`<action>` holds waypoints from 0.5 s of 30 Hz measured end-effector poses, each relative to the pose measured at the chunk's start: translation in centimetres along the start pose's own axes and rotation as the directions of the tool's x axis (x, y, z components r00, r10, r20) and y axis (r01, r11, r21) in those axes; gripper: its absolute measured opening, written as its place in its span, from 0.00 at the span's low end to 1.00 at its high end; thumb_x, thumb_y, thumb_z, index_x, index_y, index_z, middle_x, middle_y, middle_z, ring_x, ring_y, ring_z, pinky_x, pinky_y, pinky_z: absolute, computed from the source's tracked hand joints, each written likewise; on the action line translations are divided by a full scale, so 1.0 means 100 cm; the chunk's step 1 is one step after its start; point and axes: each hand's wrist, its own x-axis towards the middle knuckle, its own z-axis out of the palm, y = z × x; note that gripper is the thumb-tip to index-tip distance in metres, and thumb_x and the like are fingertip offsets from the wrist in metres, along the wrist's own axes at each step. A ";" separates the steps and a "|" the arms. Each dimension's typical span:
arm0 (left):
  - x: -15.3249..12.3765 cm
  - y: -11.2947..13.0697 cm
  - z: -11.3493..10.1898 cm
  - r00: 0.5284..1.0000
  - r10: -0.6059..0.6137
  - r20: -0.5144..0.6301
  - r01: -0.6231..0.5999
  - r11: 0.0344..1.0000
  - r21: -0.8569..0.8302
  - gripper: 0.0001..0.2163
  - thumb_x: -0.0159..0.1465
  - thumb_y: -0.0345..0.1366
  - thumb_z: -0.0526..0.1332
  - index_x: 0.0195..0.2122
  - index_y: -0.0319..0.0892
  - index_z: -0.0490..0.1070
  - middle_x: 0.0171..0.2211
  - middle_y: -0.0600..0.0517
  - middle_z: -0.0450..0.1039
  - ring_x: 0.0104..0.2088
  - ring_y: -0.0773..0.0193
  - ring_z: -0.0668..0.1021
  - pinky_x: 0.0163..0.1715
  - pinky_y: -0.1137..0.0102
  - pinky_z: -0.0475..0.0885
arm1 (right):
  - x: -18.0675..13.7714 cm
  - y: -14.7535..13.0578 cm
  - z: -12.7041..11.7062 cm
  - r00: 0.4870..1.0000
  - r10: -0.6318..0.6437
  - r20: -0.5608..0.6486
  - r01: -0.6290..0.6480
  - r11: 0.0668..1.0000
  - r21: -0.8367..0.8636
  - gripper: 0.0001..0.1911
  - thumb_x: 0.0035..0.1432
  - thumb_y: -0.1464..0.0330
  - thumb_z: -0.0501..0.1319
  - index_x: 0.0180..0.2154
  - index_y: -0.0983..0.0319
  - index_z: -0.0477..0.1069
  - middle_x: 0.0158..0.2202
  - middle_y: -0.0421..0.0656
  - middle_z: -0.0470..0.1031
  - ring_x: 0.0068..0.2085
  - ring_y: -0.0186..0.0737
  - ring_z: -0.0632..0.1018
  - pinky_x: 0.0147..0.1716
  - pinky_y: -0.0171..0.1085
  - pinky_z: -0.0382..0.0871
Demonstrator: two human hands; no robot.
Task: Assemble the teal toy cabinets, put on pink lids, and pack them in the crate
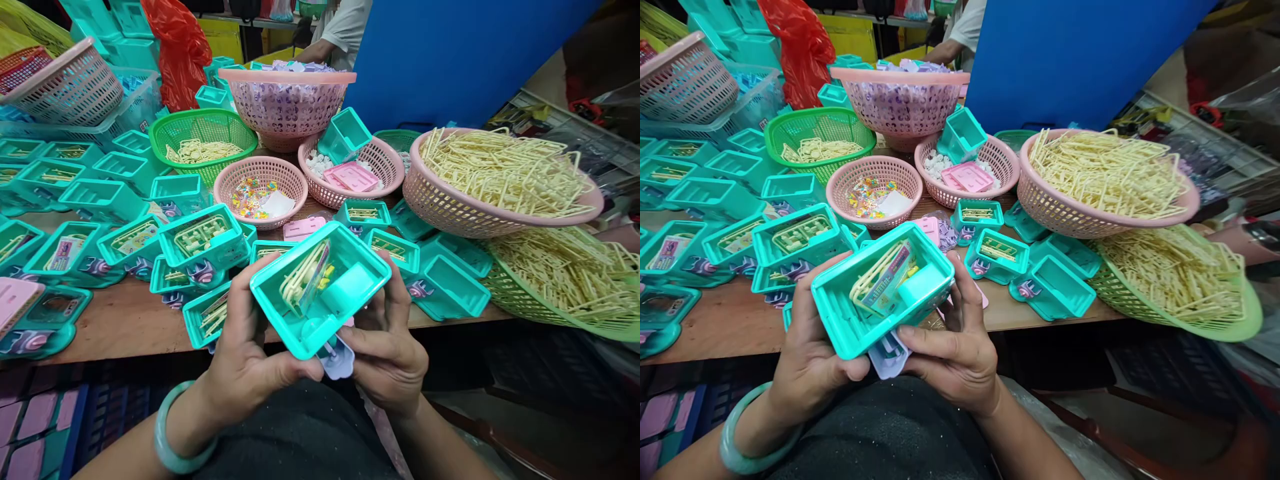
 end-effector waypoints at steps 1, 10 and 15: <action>-0.001 0.001 0.000 1.000 0.005 0.000 -0.005 1.000 0.014 0.38 0.57 0.47 0.76 0.67 0.61 0.61 0.61 0.50 0.72 0.53 0.51 0.82 0.48 0.63 0.83 | 0.000 0.000 0.000 1.000 -0.001 -0.004 0.001 1.000 0.005 0.32 0.54 0.75 0.75 0.55 0.42 0.77 0.77 0.33 0.45 0.74 0.58 0.59 0.64 0.54 0.72; -0.007 -0.008 -0.002 0.996 0.082 0.025 -0.086 0.969 0.230 0.55 0.46 0.44 0.82 0.71 0.58 0.52 0.66 0.44 0.63 0.62 0.41 0.74 0.56 0.53 0.79 | -0.004 0.004 -0.004 0.997 0.036 -0.069 -0.042 0.995 -0.088 0.12 0.53 0.66 0.77 0.38 0.51 0.78 0.75 0.36 0.53 0.73 0.59 0.61 0.66 0.57 0.67; -0.007 -0.012 -0.003 0.977 0.214 0.021 -0.208 0.914 0.350 0.54 0.47 0.41 0.82 0.71 0.53 0.52 0.64 0.44 0.62 0.63 0.45 0.72 0.61 0.56 0.74 | -0.001 0.007 -0.004 0.998 0.033 -0.055 -0.040 0.991 -0.131 0.17 0.54 0.63 0.76 0.43 0.50 0.74 0.72 0.41 0.58 0.65 0.56 0.73 0.61 0.55 0.71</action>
